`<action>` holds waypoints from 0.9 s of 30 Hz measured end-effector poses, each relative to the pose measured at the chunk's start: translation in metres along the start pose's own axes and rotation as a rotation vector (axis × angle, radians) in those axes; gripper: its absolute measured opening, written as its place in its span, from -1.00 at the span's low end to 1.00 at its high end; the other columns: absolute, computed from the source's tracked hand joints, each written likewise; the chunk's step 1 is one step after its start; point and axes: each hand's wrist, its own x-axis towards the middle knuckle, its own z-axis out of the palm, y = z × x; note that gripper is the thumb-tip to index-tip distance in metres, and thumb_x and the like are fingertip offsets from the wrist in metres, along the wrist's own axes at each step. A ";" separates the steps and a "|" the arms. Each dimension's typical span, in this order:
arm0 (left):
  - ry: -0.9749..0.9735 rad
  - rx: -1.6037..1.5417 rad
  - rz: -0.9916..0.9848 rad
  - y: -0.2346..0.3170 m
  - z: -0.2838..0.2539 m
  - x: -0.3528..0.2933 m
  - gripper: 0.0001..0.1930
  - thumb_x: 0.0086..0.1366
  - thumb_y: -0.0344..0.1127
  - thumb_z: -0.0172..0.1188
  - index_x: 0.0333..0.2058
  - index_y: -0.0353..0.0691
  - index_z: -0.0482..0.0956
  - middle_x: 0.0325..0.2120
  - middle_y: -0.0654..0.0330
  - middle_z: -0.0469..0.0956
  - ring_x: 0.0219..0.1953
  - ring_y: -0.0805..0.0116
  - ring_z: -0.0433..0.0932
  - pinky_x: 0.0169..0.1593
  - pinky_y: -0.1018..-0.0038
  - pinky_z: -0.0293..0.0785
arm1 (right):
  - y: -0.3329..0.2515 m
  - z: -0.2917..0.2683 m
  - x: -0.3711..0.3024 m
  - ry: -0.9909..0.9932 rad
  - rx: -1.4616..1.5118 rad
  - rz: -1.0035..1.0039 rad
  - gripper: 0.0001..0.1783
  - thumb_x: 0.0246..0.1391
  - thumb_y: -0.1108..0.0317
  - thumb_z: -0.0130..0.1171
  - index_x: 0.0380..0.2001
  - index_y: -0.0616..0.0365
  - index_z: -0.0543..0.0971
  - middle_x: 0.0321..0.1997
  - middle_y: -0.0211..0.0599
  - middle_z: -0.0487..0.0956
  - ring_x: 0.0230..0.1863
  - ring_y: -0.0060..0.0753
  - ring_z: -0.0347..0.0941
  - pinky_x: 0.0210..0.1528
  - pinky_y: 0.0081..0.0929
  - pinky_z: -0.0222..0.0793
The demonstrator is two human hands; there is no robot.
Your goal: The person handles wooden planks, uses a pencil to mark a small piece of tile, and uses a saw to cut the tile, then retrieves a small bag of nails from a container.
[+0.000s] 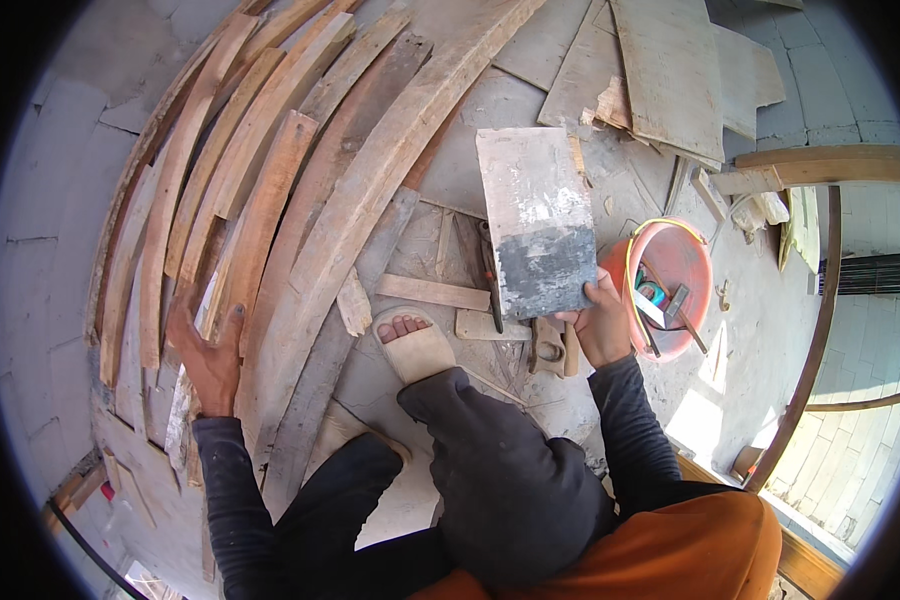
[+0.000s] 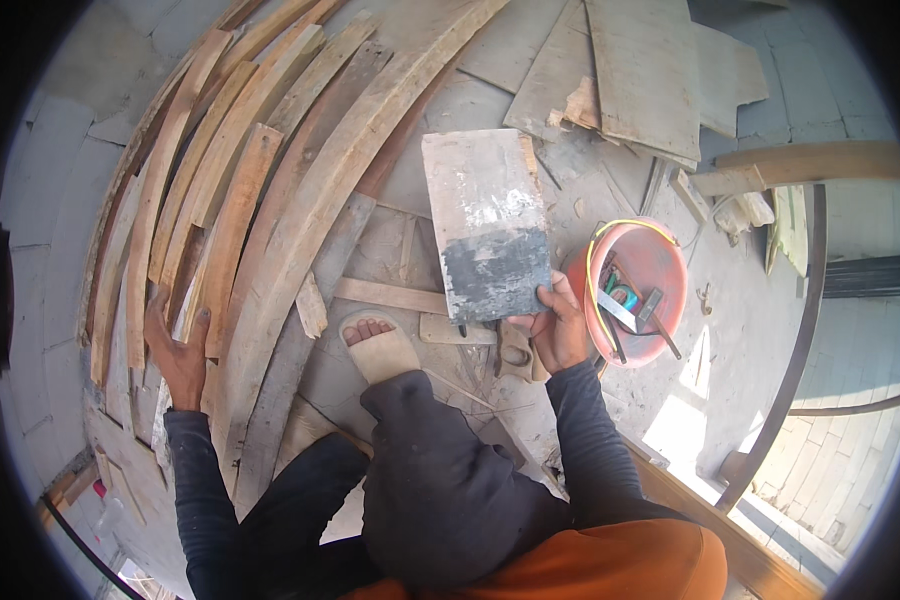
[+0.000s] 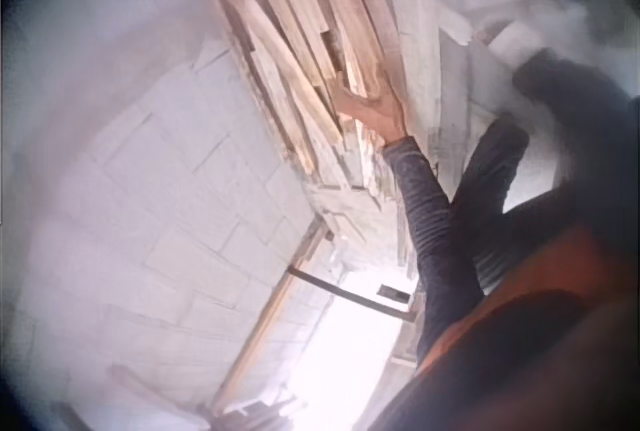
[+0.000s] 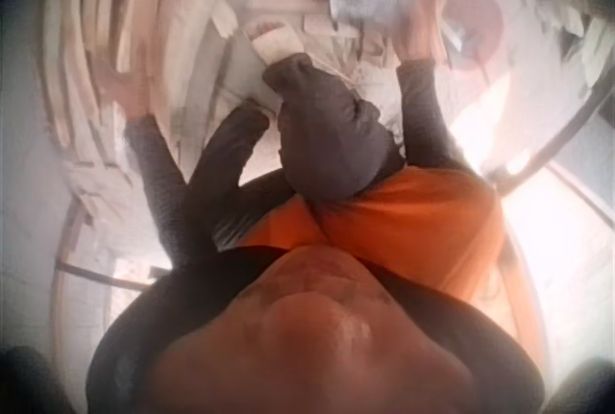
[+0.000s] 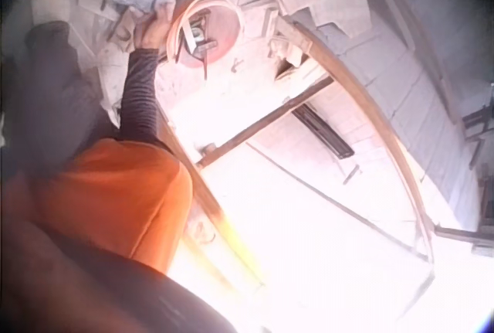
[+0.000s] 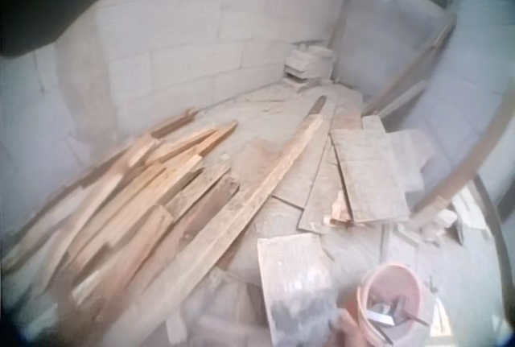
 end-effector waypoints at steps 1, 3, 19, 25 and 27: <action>-0.136 -0.239 -0.050 0.046 -0.006 0.003 -0.20 0.19 -0.05 0.52 0.30 -0.28 0.40 0.24 -0.10 0.43 0.35 -0.03 0.35 0.38 0.09 0.27 | -0.006 -0.001 -0.019 -0.066 -0.012 0.012 -0.71 0.31 0.43 0.02 0.06 0.24 0.45 0.03 -0.19 0.62 -0.12 -0.31 0.64 -0.17 -0.24 0.74; -0.392 -0.739 -0.131 0.131 -0.016 -0.002 -0.20 0.23 -0.04 0.50 0.33 -0.27 0.37 0.24 -0.09 0.45 0.32 0.06 0.40 0.37 0.16 0.31 | -0.012 0.003 -0.042 -0.242 -0.020 0.059 -0.71 0.31 0.44 0.06 0.06 0.22 0.45 0.02 -0.21 0.63 -0.10 -0.35 0.63 -0.14 -0.29 0.71; -0.482 -0.920 -0.148 0.213 -0.135 -0.061 -0.55 0.33 -0.39 0.39 0.13 -0.44 0.53 -0.12 0.05 0.71 -0.16 0.39 0.70 -0.05 0.46 0.62 | -0.004 0.096 -0.127 -0.311 -0.274 -0.207 -0.30 0.08 0.45 0.49 0.22 0.33 0.37 0.13 -0.14 0.59 0.12 -0.34 0.56 0.20 -0.39 0.50; -0.331 -0.829 -0.120 0.221 -0.142 -0.072 -0.51 0.31 -0.43 0.39 0.17 -0.47 0.50 -0.09 0.02 0.70 -0.11 0.35 0.68 0.00 0.42 0.60 | -0.011 0.100 -0.133 -0.321 -0.356 -0.248 -0.32 0.10 0.37 0.50 0.20 0.36 0.39 0.13 -0.09 0.59 0.11 -0.30 0.56 0.20 -0.36 0.49; -0.332 -0.779 -0.092 0.219 -0.141 -0.072 -0.51 0.32 -0.42 0.39 0.17 -0.49 0.49 -0.08 0.01 0.69 -0.09 0.33 0.67 0.04 0.41 0.58 | 0.004 0.090 -0.118 -0.329 -0.419 -0.316 -0.24 0.07 0.29 0.53 0.22 0.38 0.38 0.13 -0.06 0.60 0.13 -0.28 0.55 0.24 -0.35 0.45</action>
